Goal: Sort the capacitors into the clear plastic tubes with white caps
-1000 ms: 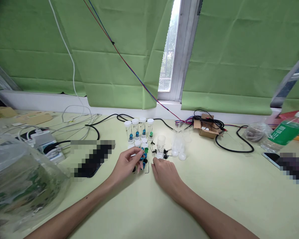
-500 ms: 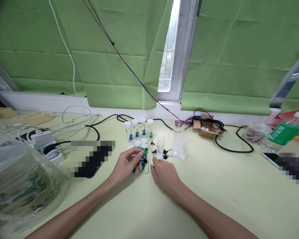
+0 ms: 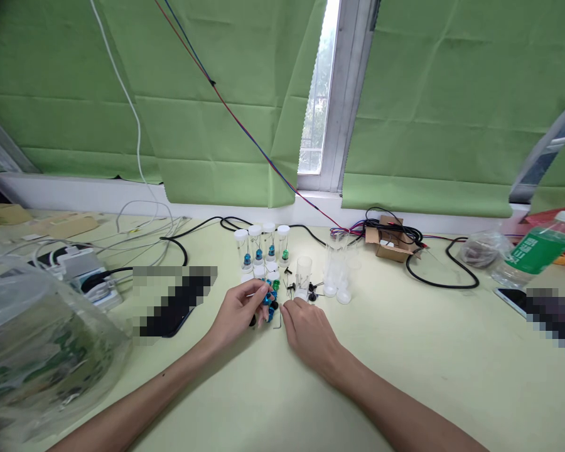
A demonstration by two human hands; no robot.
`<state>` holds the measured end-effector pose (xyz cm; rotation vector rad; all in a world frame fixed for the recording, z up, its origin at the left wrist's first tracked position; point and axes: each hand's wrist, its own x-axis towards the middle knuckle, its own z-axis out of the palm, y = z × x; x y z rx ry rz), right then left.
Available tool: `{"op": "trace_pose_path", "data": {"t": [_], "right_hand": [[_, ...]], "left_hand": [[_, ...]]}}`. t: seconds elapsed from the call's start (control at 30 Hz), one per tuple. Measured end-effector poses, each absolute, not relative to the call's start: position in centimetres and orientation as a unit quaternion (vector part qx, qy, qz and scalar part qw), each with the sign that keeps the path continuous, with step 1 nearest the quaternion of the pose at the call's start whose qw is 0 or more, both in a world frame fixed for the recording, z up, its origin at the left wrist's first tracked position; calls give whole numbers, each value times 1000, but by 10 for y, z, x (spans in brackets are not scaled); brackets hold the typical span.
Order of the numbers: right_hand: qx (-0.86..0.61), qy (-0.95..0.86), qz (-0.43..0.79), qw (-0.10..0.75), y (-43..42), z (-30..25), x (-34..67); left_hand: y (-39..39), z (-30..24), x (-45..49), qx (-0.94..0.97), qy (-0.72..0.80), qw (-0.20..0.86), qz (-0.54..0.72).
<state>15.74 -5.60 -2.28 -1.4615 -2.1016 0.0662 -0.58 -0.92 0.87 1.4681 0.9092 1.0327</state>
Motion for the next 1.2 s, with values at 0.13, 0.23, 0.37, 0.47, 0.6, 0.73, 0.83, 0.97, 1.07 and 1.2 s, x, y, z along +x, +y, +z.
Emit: {"op": "trace_pose_path", "data": {"t": [0.13,0.23,0.37,0.47,0.6,0.73,0.83,0.97,1.07,1.2], "right_hand": [[-517,-781,67,344,-55,-22,158],[-496,-778,88,376,-55,-23,158],[-490,-776,100,384,-56,-25,157],[-495,-771,107,386,-57,-25,157],[-495,-763,114,400,-58,-24,157],[-495,-753,119,416,-59,-23,157],[-491,-750,116,428,-59,-24,158],[-489,-751,95,433,-58,-27,158],[-483,-754,79,439,-58,-28,158],[-463,-758,81,452,-59,-26,157]], "left_hand": [[-9,9,-6,619,376,540,429],[-8,8,-6,620,372,544,425],[-7,6,-6,624,367,546,422],[-7,4,-6,634,362,536,425],[-7,2,-7,642,359,529,424],[-7,2,-8,646,361,526,420],[-7,3,-8,646,365,524,418],[-7,5,-7,640,372,524,421],[-8,5,-6,637,378,522,423],[-8,6,-6,634,384,521,424]]}}
